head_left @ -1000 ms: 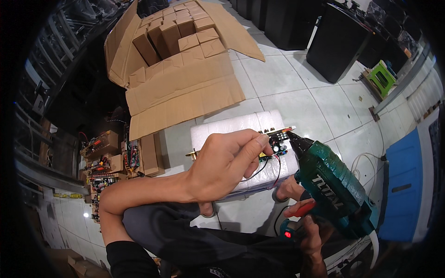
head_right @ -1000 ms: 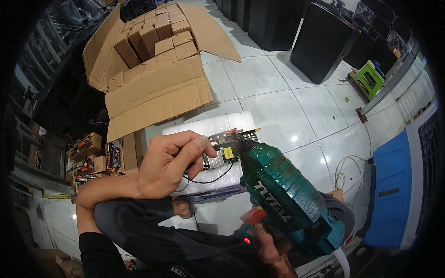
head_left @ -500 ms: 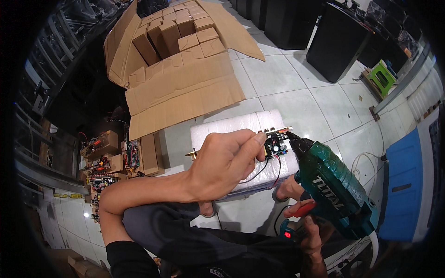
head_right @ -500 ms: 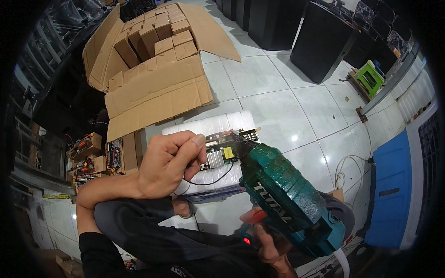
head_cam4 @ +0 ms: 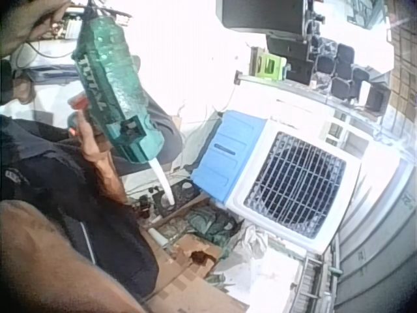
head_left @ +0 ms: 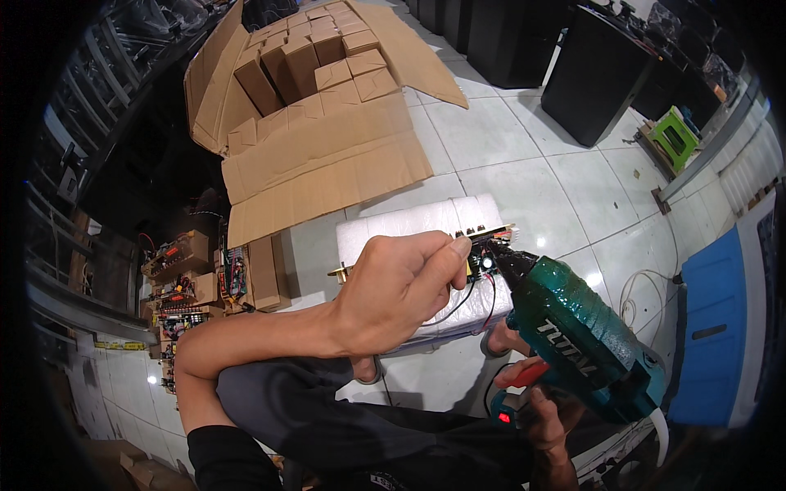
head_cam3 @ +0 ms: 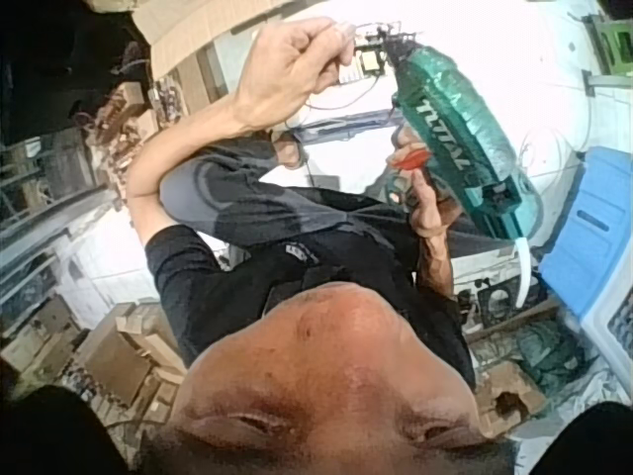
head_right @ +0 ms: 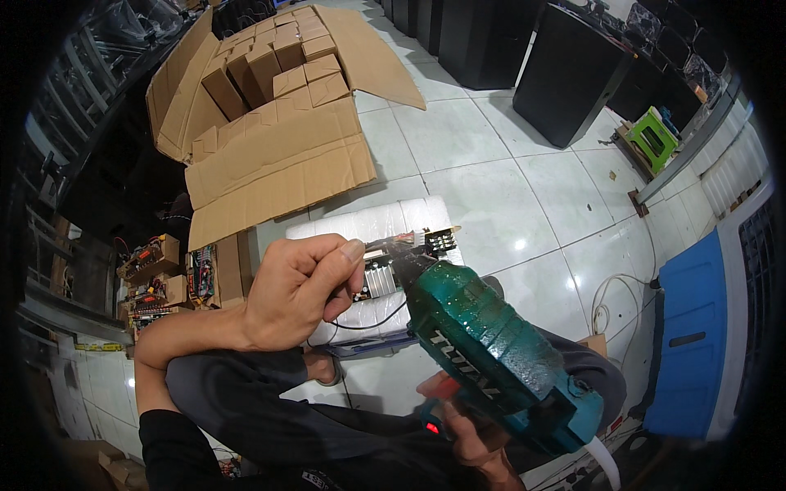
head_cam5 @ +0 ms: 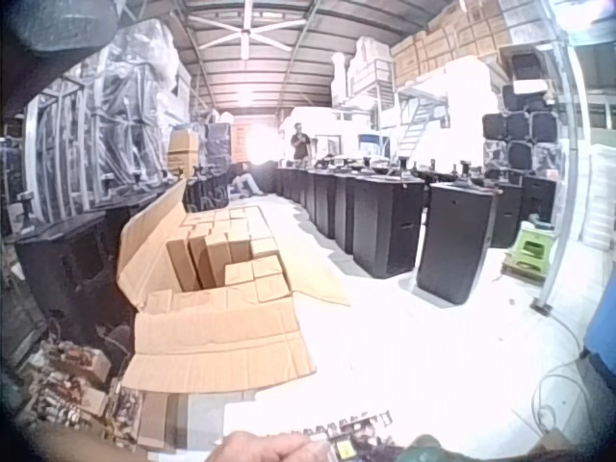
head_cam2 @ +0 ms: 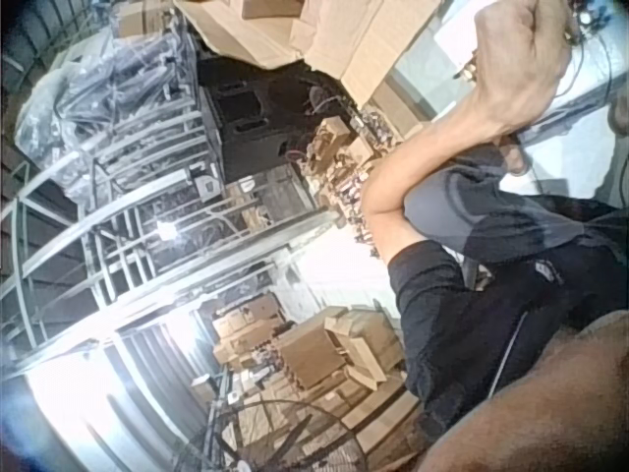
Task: The person sits on the floor and uses a soldering iron to attach components to a circuit board. They repeatedly apply solder to different points on the board, then inspect the connections by hand.
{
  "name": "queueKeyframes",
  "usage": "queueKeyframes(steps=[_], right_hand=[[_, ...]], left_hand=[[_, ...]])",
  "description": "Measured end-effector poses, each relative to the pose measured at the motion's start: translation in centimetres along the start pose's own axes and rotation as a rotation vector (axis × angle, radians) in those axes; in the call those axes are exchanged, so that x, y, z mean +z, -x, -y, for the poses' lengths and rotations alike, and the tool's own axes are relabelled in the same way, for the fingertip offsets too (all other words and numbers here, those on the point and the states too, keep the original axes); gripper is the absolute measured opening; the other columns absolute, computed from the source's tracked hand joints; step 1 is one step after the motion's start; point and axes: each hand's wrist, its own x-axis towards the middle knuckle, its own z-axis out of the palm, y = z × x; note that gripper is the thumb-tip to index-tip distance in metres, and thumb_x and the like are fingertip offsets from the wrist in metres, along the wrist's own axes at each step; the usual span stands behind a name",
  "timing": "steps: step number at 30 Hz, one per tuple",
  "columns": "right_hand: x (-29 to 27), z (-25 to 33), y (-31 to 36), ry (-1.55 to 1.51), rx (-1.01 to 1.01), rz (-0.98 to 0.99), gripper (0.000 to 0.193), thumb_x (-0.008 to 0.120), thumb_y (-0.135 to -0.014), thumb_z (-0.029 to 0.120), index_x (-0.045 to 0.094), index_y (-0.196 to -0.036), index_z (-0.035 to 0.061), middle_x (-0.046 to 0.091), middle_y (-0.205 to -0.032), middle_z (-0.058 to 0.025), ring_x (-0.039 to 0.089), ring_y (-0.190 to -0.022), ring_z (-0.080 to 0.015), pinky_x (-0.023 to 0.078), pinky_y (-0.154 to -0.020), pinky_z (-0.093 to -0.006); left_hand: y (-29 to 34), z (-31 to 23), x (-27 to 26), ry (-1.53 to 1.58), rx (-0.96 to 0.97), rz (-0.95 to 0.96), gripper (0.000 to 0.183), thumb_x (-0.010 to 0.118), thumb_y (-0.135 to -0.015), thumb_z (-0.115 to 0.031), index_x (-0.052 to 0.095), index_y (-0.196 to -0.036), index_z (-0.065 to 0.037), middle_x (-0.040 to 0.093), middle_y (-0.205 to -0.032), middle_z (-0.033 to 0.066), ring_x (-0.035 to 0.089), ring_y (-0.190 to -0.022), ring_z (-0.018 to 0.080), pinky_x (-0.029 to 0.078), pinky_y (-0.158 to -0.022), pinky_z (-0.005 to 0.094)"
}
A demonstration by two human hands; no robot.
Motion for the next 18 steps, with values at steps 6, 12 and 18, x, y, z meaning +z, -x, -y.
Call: queueKeyframes(steps=[6,12,18], right_hand=[[0.4,0.3,-0.2,-0.017,-0.006,-0.024,0.028,0.056,-0.085,0.003,0.063,-0.11,-0.0064,0.071,-0.095,-0.0157,0.067,-0.091,-0.0229,0.053,-0.085,-0.0357],[0.0,-0.1,-0.2,0.012,-0.008,-0.065,0.028,0.055,-0.084,0.007,0.064,-0.106,-0.0064,0.07,-0.094,-0.0172,0.067,-0.087,-0.0236,0.053,-0.081,-0.0367],[0.8,0.9,-0.3,-0.038,0.027,-0.063,0.027,0.056,-0.085,0.004,0.063,-0.109,-0.0069,0.07,-0.095,-0.0178,0.067,-0.087,-0.024,0.054,-0.082,-0.0366]], left_hand=[[0.0,-0.3,0.0,0.028,-0.018,-0.009,0.042,0.045,-0.107,-0.025,0.06,-0.079,0.003,0.049,-0.059,0.001,0.043,-0.051,0.0057,0.034,-0.048,0.0241],[-0.3,0.0,0.1,0.024,-0.025,0.005,0.045,0.046,-0.105,-0.031,0.062,-0.08,0.002,0.048,-0.052,0.001,0.041,-0.049,0.0074,0.035,-0.048,0.0278],[-0.2,-0.1,-0.1,0.016,-0.018,0.043,0.041,0.045,-0.106,-0.027,0.062,-0.085,0.003,0.05,-0.055,0.001,0.042,-0.051,0.0066,0.035,-0.05,0.0263]])
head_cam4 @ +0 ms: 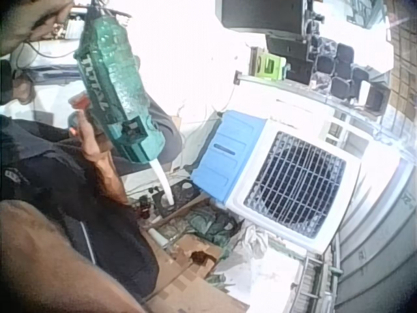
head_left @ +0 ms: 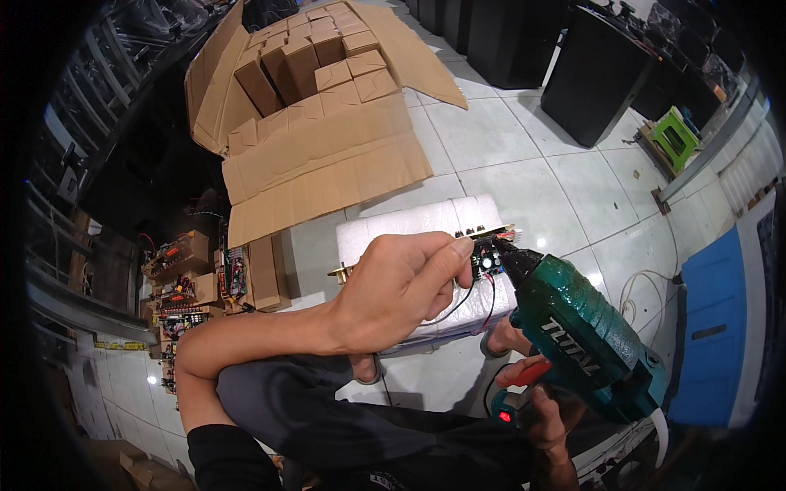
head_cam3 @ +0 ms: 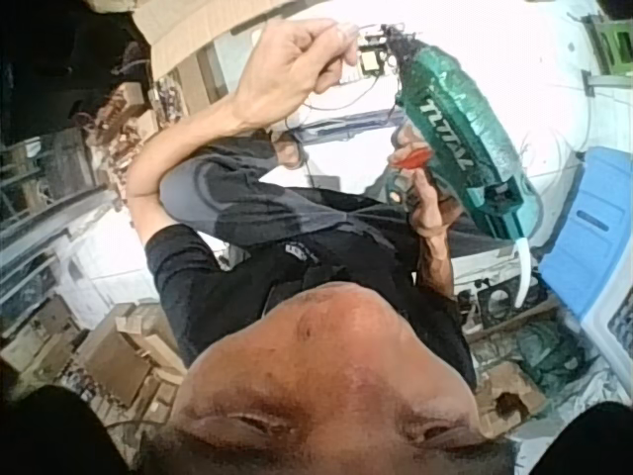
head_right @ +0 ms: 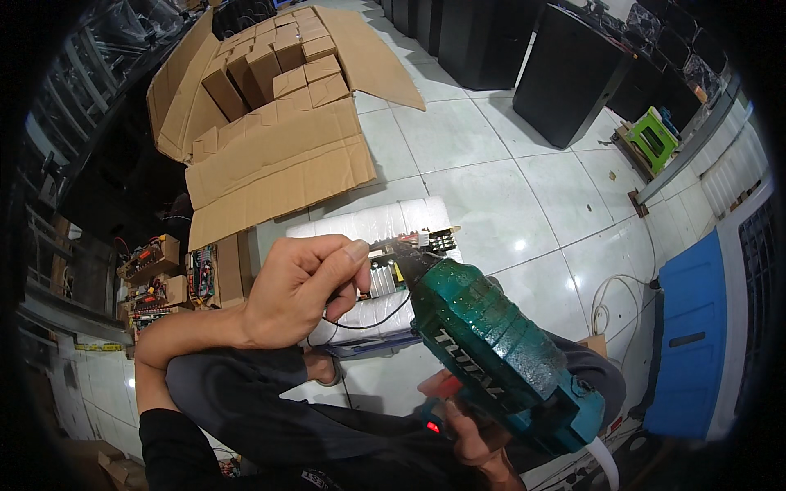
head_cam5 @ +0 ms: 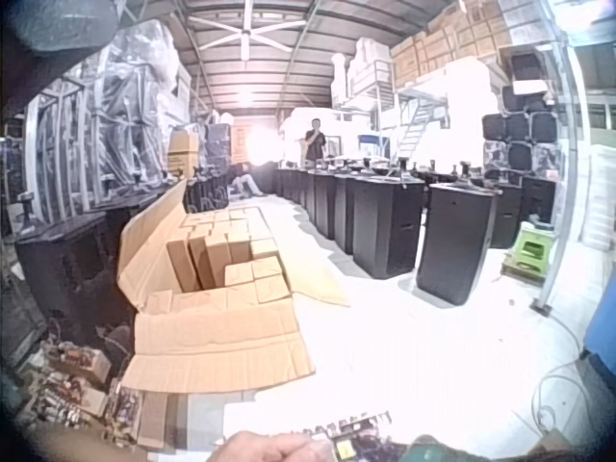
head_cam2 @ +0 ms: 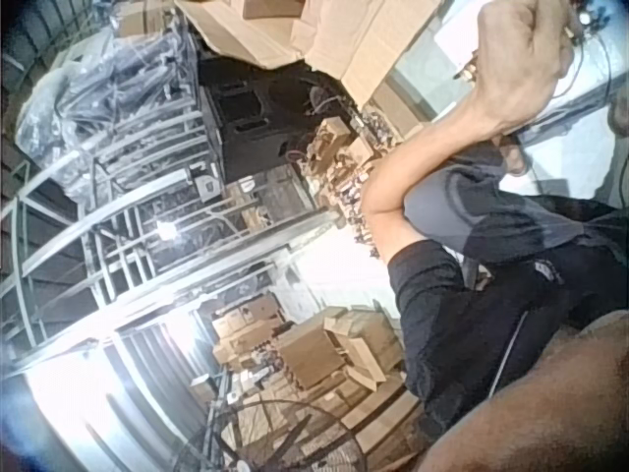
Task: The person sits on the floor and uses a soldering iron to attach components to a circuit board. They repeatedly apply solder to different points on the board, then inspect the connections by hand.
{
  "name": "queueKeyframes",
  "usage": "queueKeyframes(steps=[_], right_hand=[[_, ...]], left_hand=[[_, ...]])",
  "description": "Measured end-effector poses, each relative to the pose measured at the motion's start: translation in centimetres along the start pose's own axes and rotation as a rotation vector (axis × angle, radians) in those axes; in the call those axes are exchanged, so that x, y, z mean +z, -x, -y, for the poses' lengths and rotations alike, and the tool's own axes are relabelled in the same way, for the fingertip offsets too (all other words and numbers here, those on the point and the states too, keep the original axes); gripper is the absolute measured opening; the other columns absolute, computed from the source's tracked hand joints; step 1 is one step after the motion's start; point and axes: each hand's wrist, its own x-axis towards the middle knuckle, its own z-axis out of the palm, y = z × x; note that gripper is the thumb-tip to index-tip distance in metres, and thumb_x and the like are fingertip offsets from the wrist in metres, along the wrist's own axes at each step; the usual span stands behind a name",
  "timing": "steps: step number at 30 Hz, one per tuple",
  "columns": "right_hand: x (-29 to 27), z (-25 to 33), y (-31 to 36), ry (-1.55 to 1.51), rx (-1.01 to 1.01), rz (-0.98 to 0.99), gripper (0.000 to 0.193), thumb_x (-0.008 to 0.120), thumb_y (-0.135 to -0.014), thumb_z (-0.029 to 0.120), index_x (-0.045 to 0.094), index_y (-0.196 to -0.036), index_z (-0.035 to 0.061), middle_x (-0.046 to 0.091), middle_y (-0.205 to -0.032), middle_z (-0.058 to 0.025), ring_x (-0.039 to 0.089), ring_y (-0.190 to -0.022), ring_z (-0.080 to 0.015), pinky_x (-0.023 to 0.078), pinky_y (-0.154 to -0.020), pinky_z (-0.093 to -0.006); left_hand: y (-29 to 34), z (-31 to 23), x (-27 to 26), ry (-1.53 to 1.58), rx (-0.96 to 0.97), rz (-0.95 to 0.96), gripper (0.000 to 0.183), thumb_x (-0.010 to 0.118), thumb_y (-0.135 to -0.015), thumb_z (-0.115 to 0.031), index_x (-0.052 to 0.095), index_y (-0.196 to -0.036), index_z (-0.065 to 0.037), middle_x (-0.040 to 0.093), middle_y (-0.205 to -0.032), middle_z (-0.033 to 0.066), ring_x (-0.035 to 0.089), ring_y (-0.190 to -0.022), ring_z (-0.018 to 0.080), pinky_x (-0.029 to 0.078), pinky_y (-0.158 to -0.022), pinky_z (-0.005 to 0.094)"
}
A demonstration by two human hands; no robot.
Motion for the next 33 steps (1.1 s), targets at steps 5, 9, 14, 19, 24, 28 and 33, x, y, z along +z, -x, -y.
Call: queueKeyframes(steps=[5,9,14,19,24,28,33], right_hand=[[-1.4,-2.1,0.6,0.0,0.002,0.02,0.028,0.056,-0.086,0.003,0.062,-0.112,-0.0062,0.071,-0.095,-0.0166,0.068,-0.088,-0.0234,0.055,-0.083,-0.0363],[-0.6,-0.9,0.3,0.045,-0.012,0.028,0.028,0.057,-0.086,0.005,0.063,-0.111,-0.0055,0.071,-0.095,-0.0155,0.068,-0.087,-0.0222,0.054,-0.083,-0.0361],[-0.4,-0.4,-0.1,0.066,-0.041,0.014,0.027,0.057,-0.086,0.01,0.066,-0.106,-0.0044,0.071,-0.095,-0.0138,0.067,-0.087,-0.0216,0.052,-0.085,-0.0372],[-0.5,-0.3,0.1,0.07,-0.008,-0.014,0.027,0.058,-0.084,0.014,0.07,-0.102,-0.0032,0.072,-0.095,-0.0124,0.065,-0.092,-0.0227,0.048,-0.092,-0.0398],[-0.5,0.1,0.3,0.038,0.086,-0.039,0.03,0.06,-0.084,0.019,0.07,-0.102,-0.0025,0.072,-0.095,-0.0121,0.064,-0.095,-0.023,0.047,-0.094,-0.0397],[-0.6,0.2,0.1,0.014,0.078,-0.03,0.034,0.062,-0.084,0.024,0.069,-0.105,-0.0019,0.072,-0.096,-0.0125,0.064,-0.096,-0.0235,0.048,-0.094,-0.0397],[-0.8,-0.3,0.0,0.063,0.042,-0.04,0.046,0.06,-0.084,0.027,0.059,-0.11,-0.0103,0.068,-0.089,-0.0229,0.068,-0.081,-0.0295,0.057,-0.078,-0.043]], left_hand=[[0.1,0.0,0.0,-0.038,0.023,0.006,0.04,0.046,-0.106,-0.028,0.065,-0.088,0.002,0.05,-0.055,0.0011,0.042,-0.052,0.0076,0.037,-0.051,0.0288],[0.1,-0.4,0.0,-0.049,-0.005,0.042,0.033,0.045,-0.107,-0.018,0.063,-0.093,0.006,0.052,-0.061,0.0013,0.044,-0.058,0.0051,0.035,-0.054,0.0225],[0.1,-0.5,-0.1,-0.071,0.047,0.039,0.032,0.047,-0.107,-0.018,0.064,-0.095,0.006,0.053,-0.062,0.0011,0.045,-0.06,0.0057,0.036,-0.055,0.0231],[0.1,-0.2,-0.1,-0.142,0.109,-0.001,0.027,0.051,-0.105,-0.015,0.066,-0.099,0.007,0.054,-0.064,0.0013,0.047,-0.062,0.0061,0.038,-0.057,0.0231],[0.1,0.1,0.1,-0.18,0.151,-0.061,0.02,0.058,-0.1,-0.009,0.07,-0.105,0.008,0.061,-0.069,0.0037,0.052,-0.063,0.0063,0.042,-0.057,0.024],[0.1,-0.1,0.1,-0.296,0.263,-0.101,0.019,0.065,-0.096,-0.005,0.071,-0.108,0.007,0.067,-0.072,0.0081,0.058,-0.062,0.0073,0.046,-0.054,0.0246],[-0.1,0.4,0.1,-0.412,0.414,-0.141,0.019,0.07,-0.09,-0.003,0.072,-0.106,0.007,0.073,-0.078,0.0161,0.067,-0.066,0.011,0.05,-0.057,0.0255]])
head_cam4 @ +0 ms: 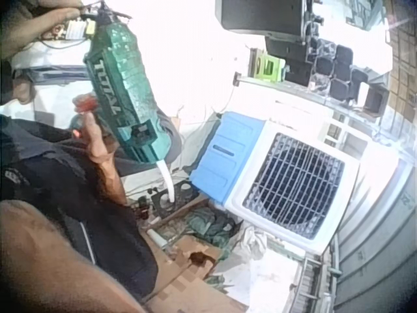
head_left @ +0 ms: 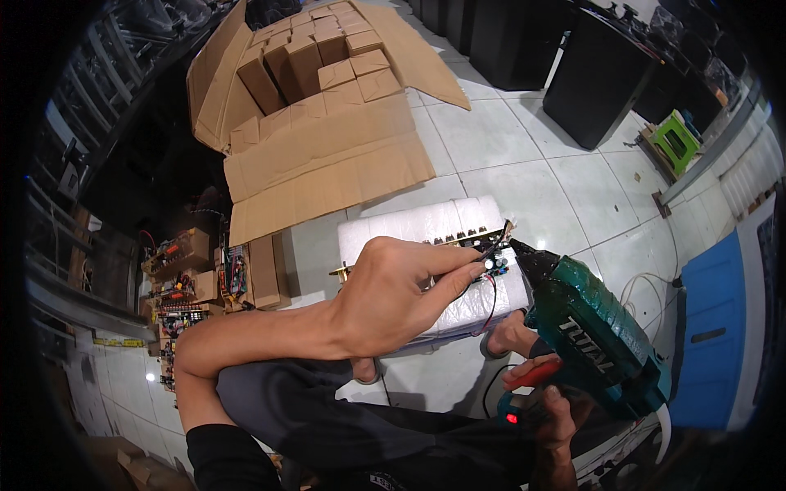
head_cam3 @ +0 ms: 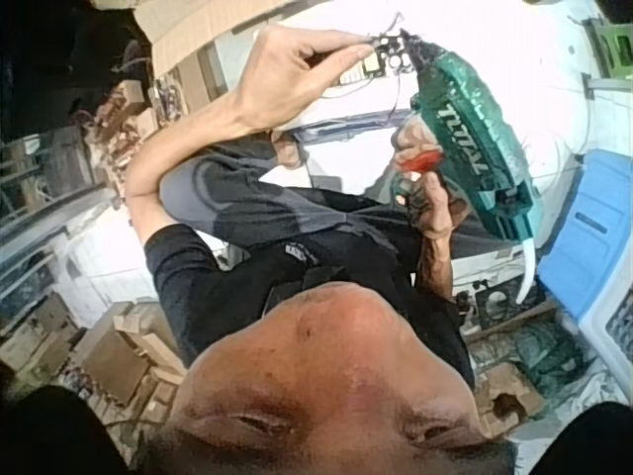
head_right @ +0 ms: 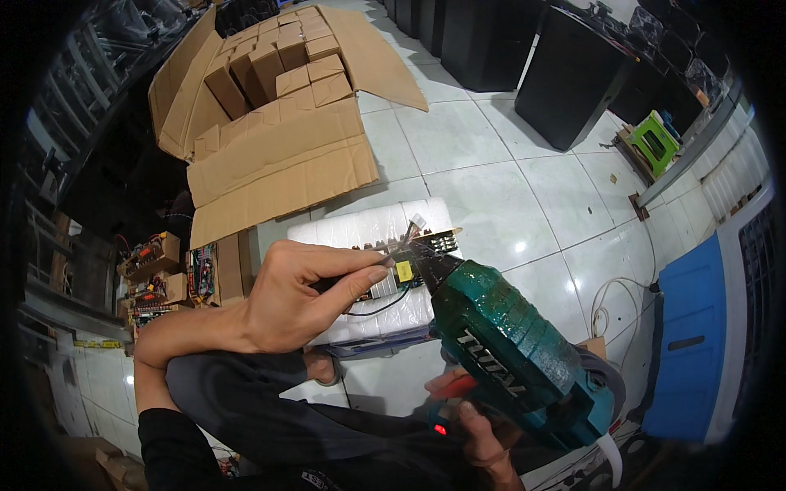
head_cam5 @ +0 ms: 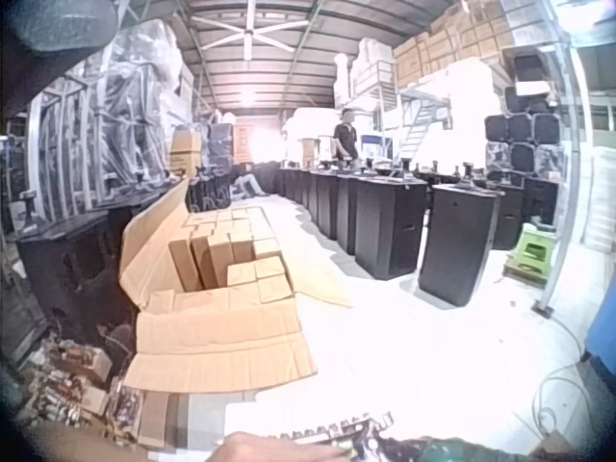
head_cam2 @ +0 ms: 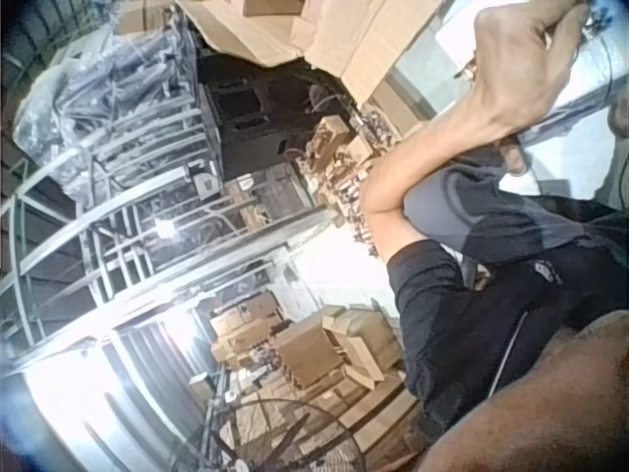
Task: The person sits on the floor and uses a soldering iron to attach components to a circuit board. They repeatedly apply solder to different points on the board, then inspect the connections by hand.
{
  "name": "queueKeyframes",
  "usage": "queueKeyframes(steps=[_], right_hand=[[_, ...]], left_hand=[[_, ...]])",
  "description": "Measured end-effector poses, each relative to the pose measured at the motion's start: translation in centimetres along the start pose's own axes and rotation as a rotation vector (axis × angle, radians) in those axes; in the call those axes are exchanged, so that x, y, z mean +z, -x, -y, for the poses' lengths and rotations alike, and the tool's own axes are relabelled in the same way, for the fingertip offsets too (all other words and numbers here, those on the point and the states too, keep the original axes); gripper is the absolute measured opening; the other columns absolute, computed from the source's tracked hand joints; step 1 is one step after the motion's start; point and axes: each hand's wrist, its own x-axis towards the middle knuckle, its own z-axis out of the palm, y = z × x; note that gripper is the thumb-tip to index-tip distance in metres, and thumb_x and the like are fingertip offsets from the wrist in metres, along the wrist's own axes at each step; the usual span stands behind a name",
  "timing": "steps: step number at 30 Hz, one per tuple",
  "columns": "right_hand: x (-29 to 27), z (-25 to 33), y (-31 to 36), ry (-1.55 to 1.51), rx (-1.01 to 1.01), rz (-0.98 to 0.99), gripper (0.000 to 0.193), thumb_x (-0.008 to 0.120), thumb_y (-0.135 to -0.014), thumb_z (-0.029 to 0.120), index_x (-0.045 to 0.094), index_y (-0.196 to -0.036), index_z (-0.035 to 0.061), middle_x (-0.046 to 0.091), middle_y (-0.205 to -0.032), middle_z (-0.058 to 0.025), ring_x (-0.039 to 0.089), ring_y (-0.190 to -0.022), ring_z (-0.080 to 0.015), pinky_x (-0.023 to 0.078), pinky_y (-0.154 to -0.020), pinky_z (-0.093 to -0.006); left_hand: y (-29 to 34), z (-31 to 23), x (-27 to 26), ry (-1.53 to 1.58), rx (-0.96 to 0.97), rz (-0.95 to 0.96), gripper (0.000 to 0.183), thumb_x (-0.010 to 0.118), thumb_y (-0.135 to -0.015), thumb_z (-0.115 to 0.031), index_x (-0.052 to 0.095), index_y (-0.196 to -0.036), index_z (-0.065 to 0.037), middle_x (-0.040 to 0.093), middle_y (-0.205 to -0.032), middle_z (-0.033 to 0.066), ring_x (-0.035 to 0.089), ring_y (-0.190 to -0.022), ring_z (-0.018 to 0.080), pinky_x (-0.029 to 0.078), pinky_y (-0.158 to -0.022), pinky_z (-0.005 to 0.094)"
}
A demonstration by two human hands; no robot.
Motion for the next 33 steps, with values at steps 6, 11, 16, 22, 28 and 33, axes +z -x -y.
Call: queueKeyframes(steps=[6,11,16,22,28,33], right_hand=[[0.5,1.2,0.2,-0.127,0.111,-0.007,0.037,0.061,-0.082,0.021,0.066,-0.108,-0.005,0.072,-0.098,-0.017,0.067,-0.095,-0.0232,0.052,-0.089,-0.0373],[-0.3,0.5,-0.1,-0.042,0.055,0.036,0.035,0.062,-0.081,0.019,0.067,-0.106,-0.0052,0.072,-0.096,-0.0176,0.069,-0.09,-0.0234,0.055,-0.084,-0.0357],[0.1,0.4,-0.3,-0.09,0.025,-0.028,0.036,0.063,-0.082,0.02,0.067,-0.107,-0.0061,0.072,-0.095,-0.0186,0.07,-0.083,-0.0238,0.056,-0.076,-0.0349],[0.2,-0.1,-0.4,-0.144,-0.004,-0.02,0.045,0.064,-0.082,0.017,0.059,-0.118,-0.0083,0.072,-0.094,-0.021,0.071,-0.082,-0.025,0.058,-0.076,-0.0357],[-0.2,-0.4,-0.5,-0.126,0.015,0.005,0.047,0.062,-0.081,0.015,0.057,-0.122,-0.0085,0.071,-0.095,-0.0216,0.071,-0.085,-0.0257,0.059,-0.076,-0.0362],[-0.5,-0.3,-0.5,-0.085,0.028,0.035,0.046,0.061,-0.081,0.016,0.058,-0.121,-0.008,0.071,-0.099,-0.0222,0.07,-0.087,-0.026,0.058,-0.076,-0.0361]], left_hand=[[0.1,0.1,-0.1,-0.059,0.007,0.029,0.017,0.071,-0.089,-0.003,0.073,-0.102,0.006,0.073,-0.079,0.0184,0.07,-0.068,0.013,0.052,-0.058,0.0265],[0.2,0.1,-0.2,-0.092,-0.01,0.075,0.015,0.07,-0.089,-0.006,0.074,-0.099,0.004,0.07,-0.071,0.0175,0.065,-0.061,0.0114,0.049,-0.054,0.0278],[0.1,-0.1,-0.4,-0.063,-0.043,0.086,0.015,0.069,-0.091,-0.006,0.074,-0.1,0.004,0.066,-0.066,0.0144,0.058,-0.056,0.0097,0.046,-0.051,0.0286],[0.1,0.0,-0.4,-0.023,-0.03,0.06,0.015,0.069,-0.091,-0.006,0.073,-0.1,0.005,0.071,-0.073,0.0161,0.063,-0.062,0.0101,0.048,-0.054,0.0275],[0.2,0.3,0.1,0.036,-0.034,-0.014,0.016,0.065,-0.091,-0.015,0.075,-0.094,-0.002,0.06,-0.063,0.0201,0.058,-0.053,0.0345,0.046,-0.054,0.0375],[0.2,0.3,0.1,0.052,-0.028,-0.014,0.017,0.066,-0.091,-0.014,0.075,-0.097,-0.001,0.061,-0.064,0.0209,0.059,-0.054,0.0345,0.047,-0.054,0.0369]])
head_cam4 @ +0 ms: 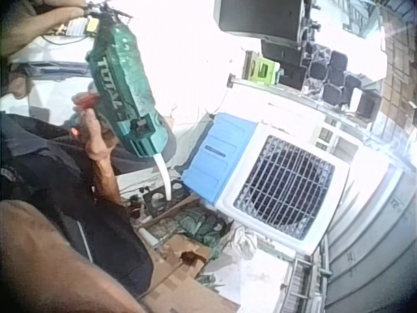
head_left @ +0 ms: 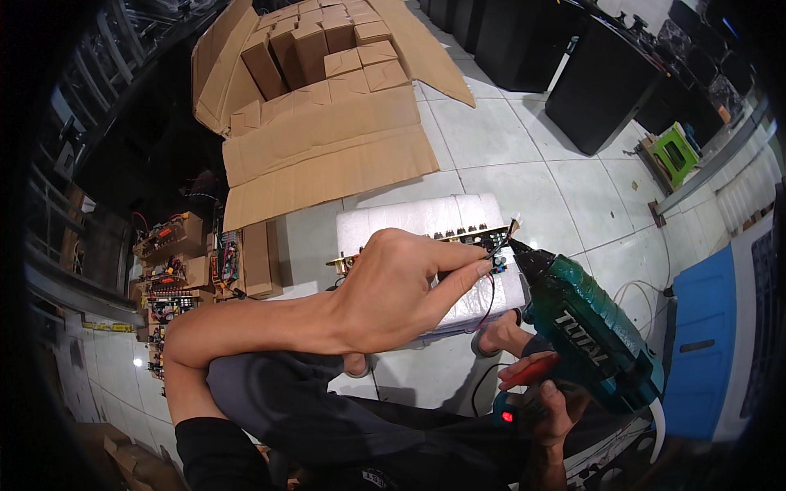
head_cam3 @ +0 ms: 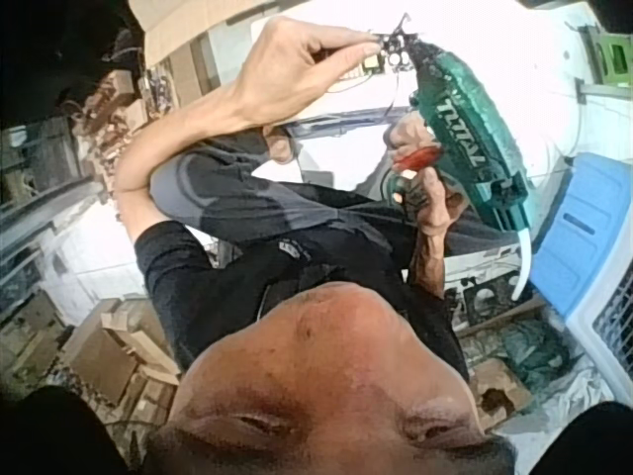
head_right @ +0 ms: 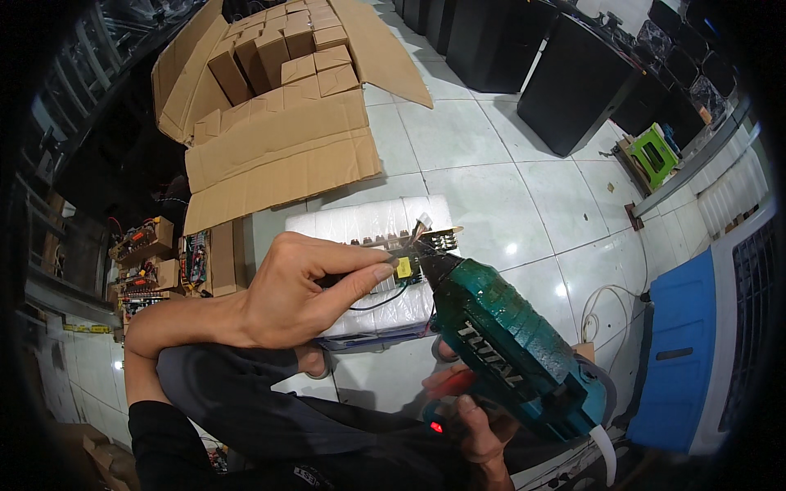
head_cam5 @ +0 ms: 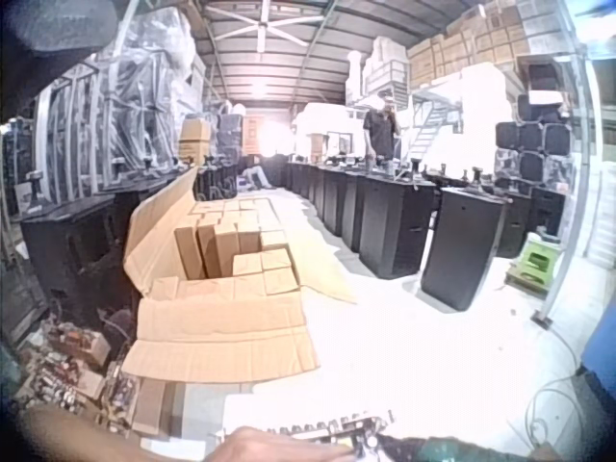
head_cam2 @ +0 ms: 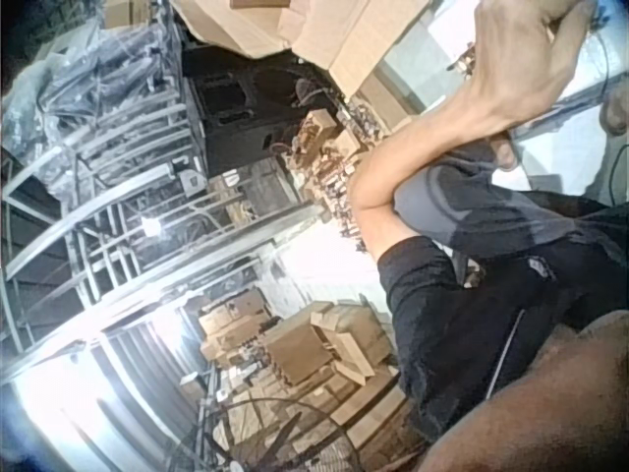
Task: The person sits on the floor and uses a soldering iron to attach components to a circuit board. They repeatedly apply solder to different points on the board, then inspect the connections by hand.
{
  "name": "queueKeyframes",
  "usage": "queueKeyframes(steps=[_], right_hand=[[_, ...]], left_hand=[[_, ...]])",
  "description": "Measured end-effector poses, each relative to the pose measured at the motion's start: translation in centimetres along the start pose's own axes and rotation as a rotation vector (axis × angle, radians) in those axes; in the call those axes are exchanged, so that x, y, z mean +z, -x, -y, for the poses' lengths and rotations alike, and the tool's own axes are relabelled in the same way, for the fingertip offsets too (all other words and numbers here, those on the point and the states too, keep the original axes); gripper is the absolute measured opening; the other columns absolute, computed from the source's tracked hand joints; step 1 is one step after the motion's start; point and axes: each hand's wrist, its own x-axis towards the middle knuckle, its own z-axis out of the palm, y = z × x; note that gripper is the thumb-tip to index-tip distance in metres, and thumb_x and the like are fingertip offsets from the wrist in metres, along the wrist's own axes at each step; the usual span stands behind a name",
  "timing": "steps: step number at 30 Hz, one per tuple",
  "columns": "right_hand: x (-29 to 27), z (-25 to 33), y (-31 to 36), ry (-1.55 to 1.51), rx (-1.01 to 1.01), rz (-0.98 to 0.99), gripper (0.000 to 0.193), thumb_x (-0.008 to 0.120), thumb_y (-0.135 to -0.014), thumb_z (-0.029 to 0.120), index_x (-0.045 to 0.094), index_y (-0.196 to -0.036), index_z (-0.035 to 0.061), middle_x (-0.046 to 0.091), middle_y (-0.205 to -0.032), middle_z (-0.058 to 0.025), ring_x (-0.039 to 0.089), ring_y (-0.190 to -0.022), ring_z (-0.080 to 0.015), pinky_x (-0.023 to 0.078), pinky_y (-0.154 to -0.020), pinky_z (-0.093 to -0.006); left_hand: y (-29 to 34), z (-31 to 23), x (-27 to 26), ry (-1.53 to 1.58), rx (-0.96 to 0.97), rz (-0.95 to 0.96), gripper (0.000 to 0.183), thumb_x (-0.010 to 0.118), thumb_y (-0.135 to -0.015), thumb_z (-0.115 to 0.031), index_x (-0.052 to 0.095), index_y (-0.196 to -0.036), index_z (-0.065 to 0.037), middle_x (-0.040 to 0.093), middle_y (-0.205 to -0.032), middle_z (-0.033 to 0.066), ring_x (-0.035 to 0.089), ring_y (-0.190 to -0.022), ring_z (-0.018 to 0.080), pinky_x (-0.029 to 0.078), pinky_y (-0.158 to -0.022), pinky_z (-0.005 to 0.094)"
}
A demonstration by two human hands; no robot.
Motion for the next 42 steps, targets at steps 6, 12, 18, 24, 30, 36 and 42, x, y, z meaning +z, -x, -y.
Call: queueKeyframes(steps=[6,12,18,24,30,36,42], right_hand=[[0.4,0.2,-0.1,-0.023,-0.006,-0.002,0.042,0.061,-0.082,0.017,0.061,-0.116,-0.0075,0.071,-0.1,-0.0209,0.07,-0.087,-0.0258,0.058,-0.077,-0.0365],[0.4,0.1,0.2,-0.031,-0.005,-0.02,0.046,0.06,-0.081,0.014,0.057,-0.12,-0.0099,0.069,-0.101,-0.0225,0.069,-0.088,-0.0264,0.057,-0.078,-0.036],[0.1,-0.1,0.6,-0.031,0.051,-0.002,0.049,0.061,-0.082,0.009,0.052,-0.126,-0.0103,0.066,-0.108,-0.0228,0.068,-0.094,-0.0269,0.055,-0.081,-0.0347],[-1.0,-1.8,0.6,-0.268,0.112,0.043,0.053,0.066,-0.086,0.011,0.049,-0.133,-0.0066,0.062,-0.118,-0.0186,0.064,-0.1,-0.0231,0.053,-0.086,-0.0347],[-0.2,-1.6,0.4,-0.078,-0.004,0.024,0.047,0.069,-0.088,0.016,0.055,-0.127,-0.006,0.067,-0.112,-0.0189,0.068,-0.095,-0.0211,0.055,-0.082,-0.0299],[-0.3,-1.8,0.2,0.115,-0.165,0.009,0.05,0.074,-0.084,0.021,0.059,-0.122,-0.0082,0.073,-0.099,-0.0188,0.072,-0.086,-0.0203,0.056,-0.077,-0.0265],[-0.3,-2.0,0.2,0.143,-0.204,0.068,0.054,0.071,-0.087,0.025,0.054,-0.124,-0.0109,0.07,-0.099,-0.0221,0.071,-0.086,-0.0242,0.058,-0.076,-0.0317]], left_hand=[[0.0,0.1,0.0,-0.029,0.008,0.005,0.015,0.067,-0.09,-0.013,0.074,-0.093,-0.001,0.061,-0.065,0.021,0.06,-0.055,0.0359,0.047,-0.054,0.038],[-0.1,0.0,-0.3,-0.18,0.086,0.037,0.014,0.071,-0.085,-0.003,0.075,-0.097,0.005,0.071,-0.074,0.0198,0.069,-0.061,0.0231,0.051,-0.055,0.0311],[0.1,0.3,-0.3,-0.205,0.09,0.015,0.01,0.07,-0.084,-0.006,0.074,-0.089,0.002,0.065,-0.065,0.0183,0.063,-0.054,0.0275,0.047,-0.05,0.0353],[0.1,0.7,0.1,-0.202,0.09,-0.065,0.014,0.066,-0.084,-0.012,0.072,-0.076,-0.001,0.058,-0.056,0.0181,0.058,-0.05,0.0358,0.045,-0.05,0.0416],[0.3,0.8,0.1,-0.216,0.099,-0.107,0.015,0.066,-0.083,-0.011,0.071,-0.073,-0.001,0.058,-0.055,0.0181,0.058,-0.049,0.0359,0.047,-0.051,0.0417],[0.2,0.9,0.2,-0.229,0.105,-0.101,0.017,0.065,-0.083,-0.011,0.069,-0.07,0.0,0.058,-0.054,0.0181,0.058,-0.048,0.0361,0.047,-0.051,0.0418],[0.3,0.8,0.1,-0.22,0.053,-0.078,0.016,0.065,-0.083,-0.011,0.071,-0.073,0.0,0.058,-0.055,0.0181,0.058,-0.049,0.0362,0.048,-0.051,0.0416]])
